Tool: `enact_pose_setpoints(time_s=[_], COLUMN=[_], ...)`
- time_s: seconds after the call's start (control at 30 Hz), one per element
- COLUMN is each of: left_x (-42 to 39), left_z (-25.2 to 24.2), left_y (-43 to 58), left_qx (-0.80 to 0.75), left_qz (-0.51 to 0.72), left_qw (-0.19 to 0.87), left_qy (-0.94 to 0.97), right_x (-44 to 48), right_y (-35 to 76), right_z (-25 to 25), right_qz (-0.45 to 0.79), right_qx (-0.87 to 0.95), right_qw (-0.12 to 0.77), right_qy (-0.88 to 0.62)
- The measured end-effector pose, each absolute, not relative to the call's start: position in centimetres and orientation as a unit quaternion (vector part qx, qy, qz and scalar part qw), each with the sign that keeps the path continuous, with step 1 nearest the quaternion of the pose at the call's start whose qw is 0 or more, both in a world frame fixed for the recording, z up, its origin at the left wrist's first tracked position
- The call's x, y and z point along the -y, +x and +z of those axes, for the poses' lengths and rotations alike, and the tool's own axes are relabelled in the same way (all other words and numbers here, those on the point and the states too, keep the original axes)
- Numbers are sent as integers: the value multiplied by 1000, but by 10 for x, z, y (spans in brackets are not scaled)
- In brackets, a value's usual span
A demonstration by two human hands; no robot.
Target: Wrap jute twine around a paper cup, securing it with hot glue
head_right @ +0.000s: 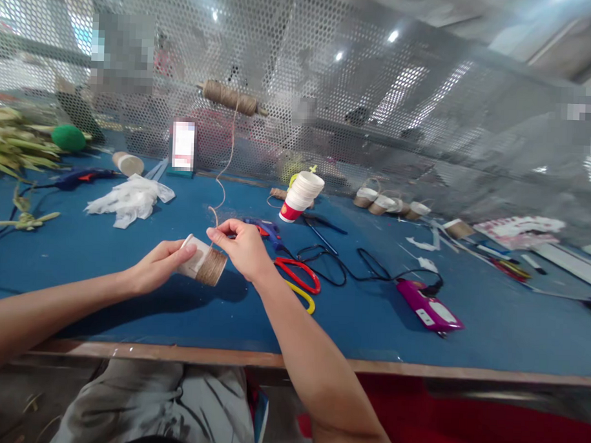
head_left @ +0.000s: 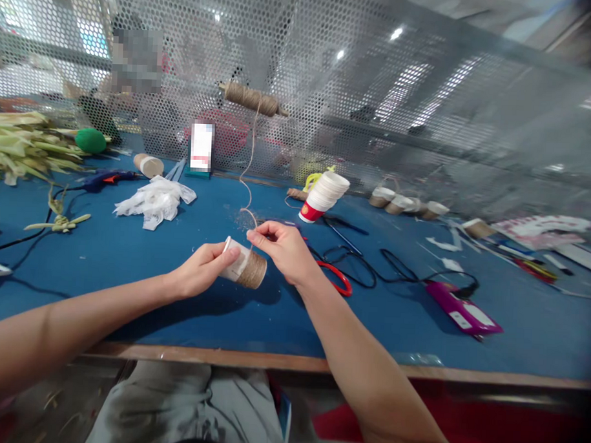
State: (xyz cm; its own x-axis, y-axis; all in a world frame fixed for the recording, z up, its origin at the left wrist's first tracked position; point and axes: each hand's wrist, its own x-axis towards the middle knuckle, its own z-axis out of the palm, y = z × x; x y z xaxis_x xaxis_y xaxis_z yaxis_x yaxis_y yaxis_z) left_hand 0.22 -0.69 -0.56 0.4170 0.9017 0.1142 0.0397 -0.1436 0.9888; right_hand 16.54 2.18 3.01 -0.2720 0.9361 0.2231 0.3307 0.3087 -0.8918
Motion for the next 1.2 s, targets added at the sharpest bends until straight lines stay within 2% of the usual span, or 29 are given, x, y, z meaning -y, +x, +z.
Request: enact_pose_setpoints(time_s=[0.6,0.73,0.9,1.0,1.2], left_x=[9,8,3,0,0], left_z=[-9,-7,0,3,7], left_y=[-1,3,10,10,10], left_qx=[-360,-353,-372,-377,-338], left_qz=[417,431,485,510,528], left_qw=[533,585,669,685,689], left_qy=[642,589,423,358,364], right_x=[-18,-23,-31,-29,-18], right_y=[161,162,167,171,169], right_z=[31,27,24,27,30], right_qz=[428,441,419,424,367], right_qx=[676,671,650,666,752], right_qw=[380,367,390,375,324], right_qy=[-465,-469,-500,-486,-442])
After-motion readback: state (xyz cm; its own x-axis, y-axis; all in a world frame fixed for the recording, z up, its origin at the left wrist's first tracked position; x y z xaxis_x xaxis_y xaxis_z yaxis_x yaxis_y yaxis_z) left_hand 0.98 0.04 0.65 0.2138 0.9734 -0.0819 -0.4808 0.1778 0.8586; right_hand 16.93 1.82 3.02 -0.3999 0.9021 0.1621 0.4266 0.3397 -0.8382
